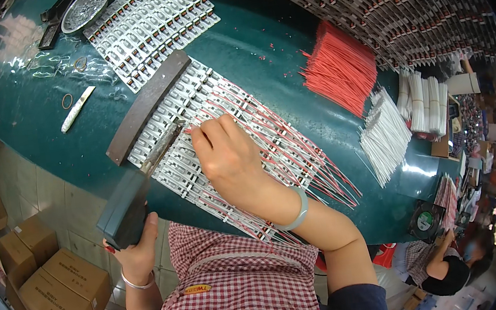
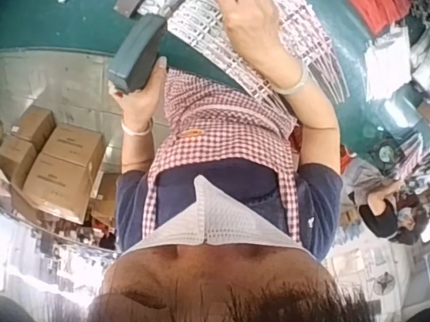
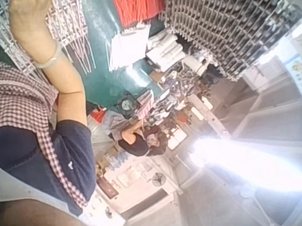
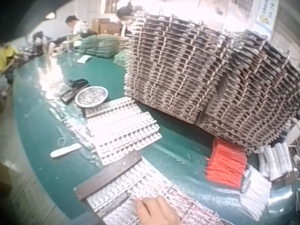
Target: The person uses a soldering iron to attach red and white wires to a grid of metal components on a green workbench. They repeatedly pick up wires, apply the soldering iron to the connection points, and place the finished units into a stack. The person also moves a metal guide and stacks of components during the process.
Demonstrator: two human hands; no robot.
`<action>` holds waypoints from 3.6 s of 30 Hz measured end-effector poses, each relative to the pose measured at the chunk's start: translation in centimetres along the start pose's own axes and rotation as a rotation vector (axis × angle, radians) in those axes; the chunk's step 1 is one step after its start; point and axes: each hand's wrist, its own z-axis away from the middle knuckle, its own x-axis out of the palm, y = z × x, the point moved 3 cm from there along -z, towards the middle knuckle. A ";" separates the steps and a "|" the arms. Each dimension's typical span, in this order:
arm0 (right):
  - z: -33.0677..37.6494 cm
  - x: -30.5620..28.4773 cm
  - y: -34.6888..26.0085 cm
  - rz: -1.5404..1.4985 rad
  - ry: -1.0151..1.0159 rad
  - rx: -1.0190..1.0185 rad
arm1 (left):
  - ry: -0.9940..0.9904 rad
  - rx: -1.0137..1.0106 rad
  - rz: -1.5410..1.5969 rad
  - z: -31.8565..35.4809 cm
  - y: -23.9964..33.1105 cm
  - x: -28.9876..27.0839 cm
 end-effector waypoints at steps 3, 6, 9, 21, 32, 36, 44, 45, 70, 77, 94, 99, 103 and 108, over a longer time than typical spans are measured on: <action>-0.1 0.0 -0.1 0.005 -0.007 -0.002 | -0.024 -0.011 0.010 -0.1 -0.1 0.0; -0.1 0.0 -0.1 0.011 -0.014 -0.003 | -0.019 0.006 0.018 -0.1 -0.1 0.1; -0.2 0.0 -0.1 0.017 -0.017 -0.005 | -0.043 0.038 -0.015 -0.3 0.1 0.1; -0.2 0.0 -0.3 0.029 -0.039 0.000 | -0.001 -0.018 -0.050 0.4 -0.4 -0.3; -0.1 -0.1 -0.5 0.018 -0.002 0.004 | 0.071 0.039 -0.059 0.9 0.2 -0.8; 0.3 -0.1 -0.9 -0.012 0.005 -0.004 | 0.049 0.032 -0.073 0.9 0.2 -1.0; 0.5 0.2 -0.9 -0.007 -0.011 -0.005 | 0.015 0.040 -0.031 0.9 0.0 -0.8; 0.5 0.2 -0.9 -0.003 -0.015 -0.005 | 0.015 0.048 -0.019 0.9 -0.2 -0.8; 0.4 0.3 -1.2 0.021 -0.015 0.008 | 0.074 -0.011 -0.056 2.1 -0.8 -1.8; 0.8 0.2 -2.0 -0.027 -0.019 -0.016 | 0.082 0.009 -0.039 2.3 -0.9 -1.8; 1.0 0.8 -2.0 -0.004 -0.034 -0.028 | -0.019 0.072 -0.073 1.5 -0.2 -1.6; 1.0 0.7 -2.1 -0.001 -0.045 -0.019 | 0.028 -0.007 -0.029 2.4 -1.0 -1.8; 1.1 0.9 -2.0 0.002 -0.029 -0.021 | 0.062 -0.010 -0.011 3.1 -1.6 -2.2; 1.0 0.8 -2.1 0.008 0.006 -0.037 | 0.084 0.030 -0.028 3.3 -1.5 -2.3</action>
